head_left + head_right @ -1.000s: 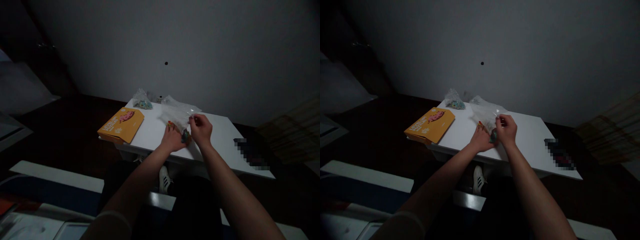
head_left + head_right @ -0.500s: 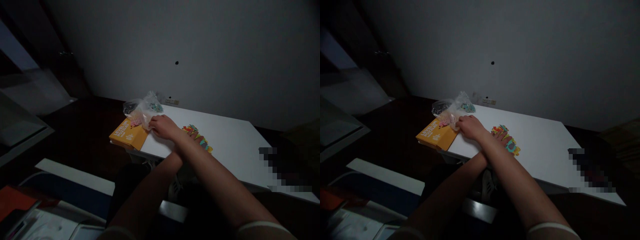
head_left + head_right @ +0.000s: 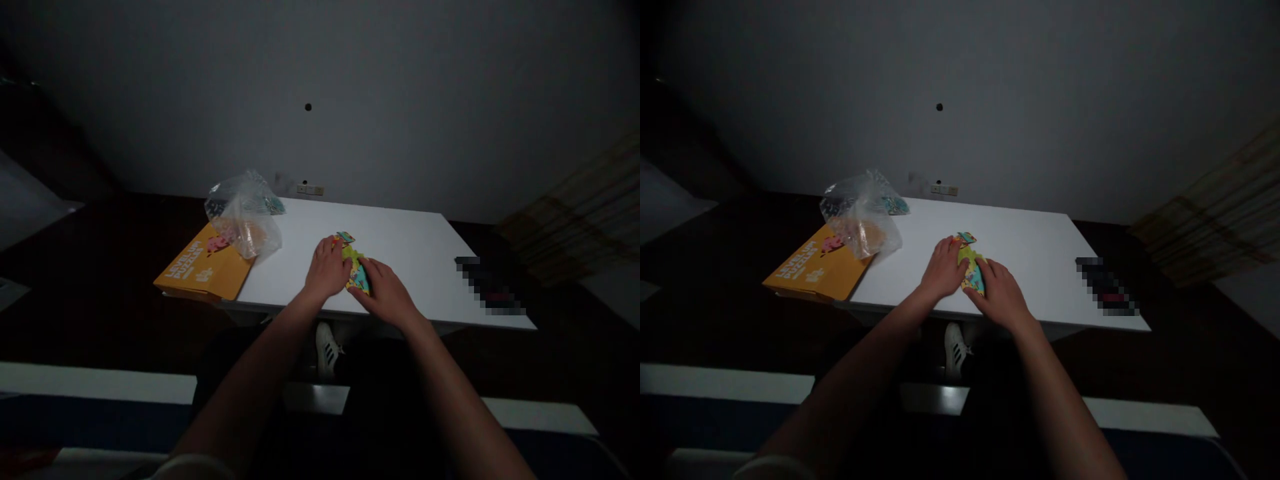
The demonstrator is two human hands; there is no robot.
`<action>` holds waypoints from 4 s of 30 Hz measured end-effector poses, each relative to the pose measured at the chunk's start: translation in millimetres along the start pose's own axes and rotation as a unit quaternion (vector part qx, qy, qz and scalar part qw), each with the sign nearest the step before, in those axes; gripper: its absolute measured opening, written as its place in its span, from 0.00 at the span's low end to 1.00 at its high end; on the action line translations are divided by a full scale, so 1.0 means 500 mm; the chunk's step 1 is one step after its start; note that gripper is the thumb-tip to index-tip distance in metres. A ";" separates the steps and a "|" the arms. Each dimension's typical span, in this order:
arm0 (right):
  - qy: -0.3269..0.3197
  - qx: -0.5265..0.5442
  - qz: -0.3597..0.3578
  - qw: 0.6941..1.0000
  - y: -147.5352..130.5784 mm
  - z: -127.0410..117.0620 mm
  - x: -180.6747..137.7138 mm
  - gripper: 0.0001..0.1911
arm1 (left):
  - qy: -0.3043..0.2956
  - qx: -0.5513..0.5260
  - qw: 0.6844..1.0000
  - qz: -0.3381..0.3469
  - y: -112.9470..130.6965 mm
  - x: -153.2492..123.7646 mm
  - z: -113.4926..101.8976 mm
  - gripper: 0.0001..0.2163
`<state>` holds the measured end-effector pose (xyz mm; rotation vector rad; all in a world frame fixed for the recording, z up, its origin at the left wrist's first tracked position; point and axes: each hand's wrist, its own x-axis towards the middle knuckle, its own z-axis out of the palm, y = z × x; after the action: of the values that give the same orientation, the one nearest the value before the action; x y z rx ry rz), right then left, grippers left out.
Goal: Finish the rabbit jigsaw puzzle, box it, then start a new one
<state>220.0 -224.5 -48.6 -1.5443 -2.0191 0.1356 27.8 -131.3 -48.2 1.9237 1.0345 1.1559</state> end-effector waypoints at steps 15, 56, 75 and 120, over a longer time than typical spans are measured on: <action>0.042 0.124 0.014 0.991 0.074 0.010 0.087 0.37 | -0.187 0.226 0.946 0.139 -0.053 0.070 -0.096 0.24; 0.117 0.451 0.162 0.870 0.157 0.009 0.295 0.19 | -0.241 0.096 0.955 0.140 -0.050 0.228 -0.036 0.34; 0.040 0.057 0.092 0.993 0.206 0.025 0.283 0.21 | -0.203 0.290 0.929 0.110 -0.129 0.256 -0.129 0.34; 0.007 0.143 0.052 0.988 0.165 -0.016 0.274 0.18 | -0.023 0.262 0.958 0.110 -0.077 0.292 -0.076 0.22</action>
<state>272.9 -75.1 -23.7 -1.4610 -1.8164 0.4362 25.5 19.4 -8.7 2.5218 1.2118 1.0122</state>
